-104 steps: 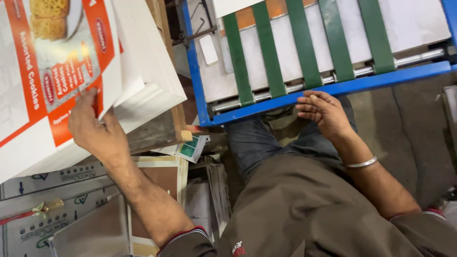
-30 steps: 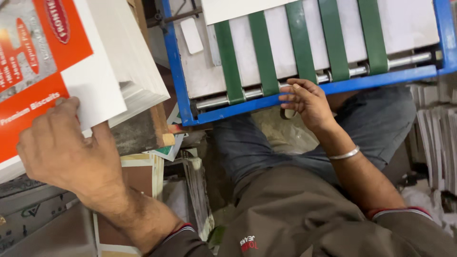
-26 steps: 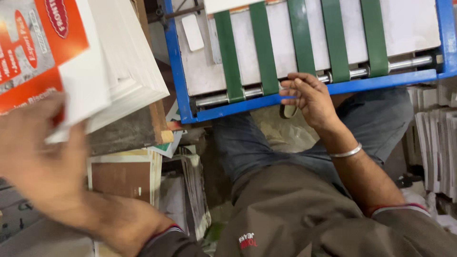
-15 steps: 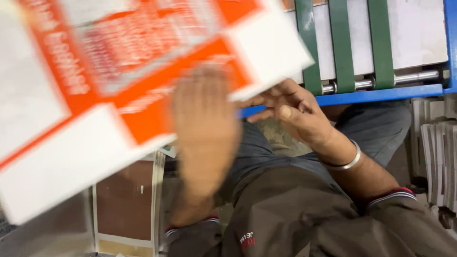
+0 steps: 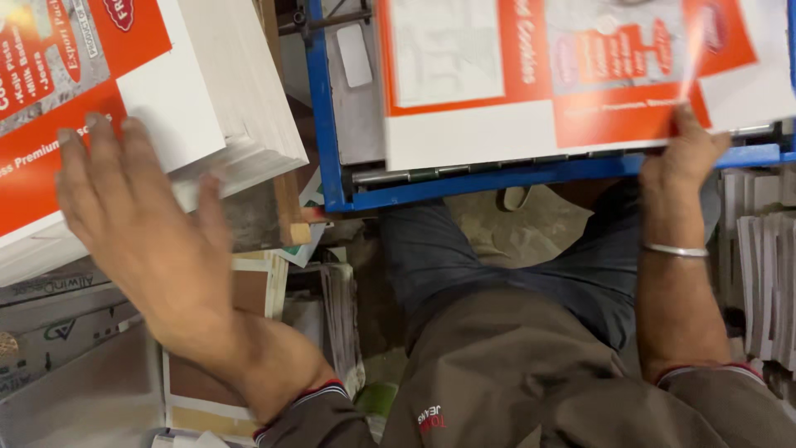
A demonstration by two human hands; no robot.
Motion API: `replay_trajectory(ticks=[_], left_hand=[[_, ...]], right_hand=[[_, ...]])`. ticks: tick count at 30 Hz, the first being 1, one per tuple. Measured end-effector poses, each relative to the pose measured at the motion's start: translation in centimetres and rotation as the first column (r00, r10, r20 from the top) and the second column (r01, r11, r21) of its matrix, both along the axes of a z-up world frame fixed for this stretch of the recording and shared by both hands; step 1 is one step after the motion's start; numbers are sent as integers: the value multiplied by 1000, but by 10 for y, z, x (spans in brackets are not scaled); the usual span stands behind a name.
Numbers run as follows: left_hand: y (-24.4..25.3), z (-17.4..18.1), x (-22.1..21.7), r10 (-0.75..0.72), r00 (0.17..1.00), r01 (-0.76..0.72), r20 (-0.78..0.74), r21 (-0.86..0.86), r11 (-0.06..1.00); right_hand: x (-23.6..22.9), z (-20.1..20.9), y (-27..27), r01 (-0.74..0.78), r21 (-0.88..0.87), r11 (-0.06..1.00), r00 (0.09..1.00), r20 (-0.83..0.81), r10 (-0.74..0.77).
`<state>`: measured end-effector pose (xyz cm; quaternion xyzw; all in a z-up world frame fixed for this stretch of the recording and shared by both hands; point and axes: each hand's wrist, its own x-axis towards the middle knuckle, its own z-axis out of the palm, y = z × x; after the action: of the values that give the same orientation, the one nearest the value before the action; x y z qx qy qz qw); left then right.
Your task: The person is sitting on the floor and repeatedly feeding printed sheets into a blue manual laminating or binding machine. They pull the sheets through the rollers and then place them into a stack on their left.
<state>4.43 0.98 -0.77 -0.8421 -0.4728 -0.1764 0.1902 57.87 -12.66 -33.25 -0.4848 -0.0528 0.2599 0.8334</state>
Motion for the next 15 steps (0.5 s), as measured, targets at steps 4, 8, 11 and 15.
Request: replay_trajectory(ticks=[4,8,11,15], left_hand=[[16,-19,-16,79,997,-79,25,16,997],[30,-29,-21,85,994,-94,71,140,986],[37,-32,-20,78,991,-98,112,188,977],[36,-29,-19,70,991,-92,115,199,976]], right_hand=[[6,-3,-41,7,-88,996,988,152,7],[-17,1,-53,-23,-93,995,991,127,34],[-18,-10,-35,26,-116,993,977,212,0],[-10,-14,-1,3,-12,1000,993,120,-2]])
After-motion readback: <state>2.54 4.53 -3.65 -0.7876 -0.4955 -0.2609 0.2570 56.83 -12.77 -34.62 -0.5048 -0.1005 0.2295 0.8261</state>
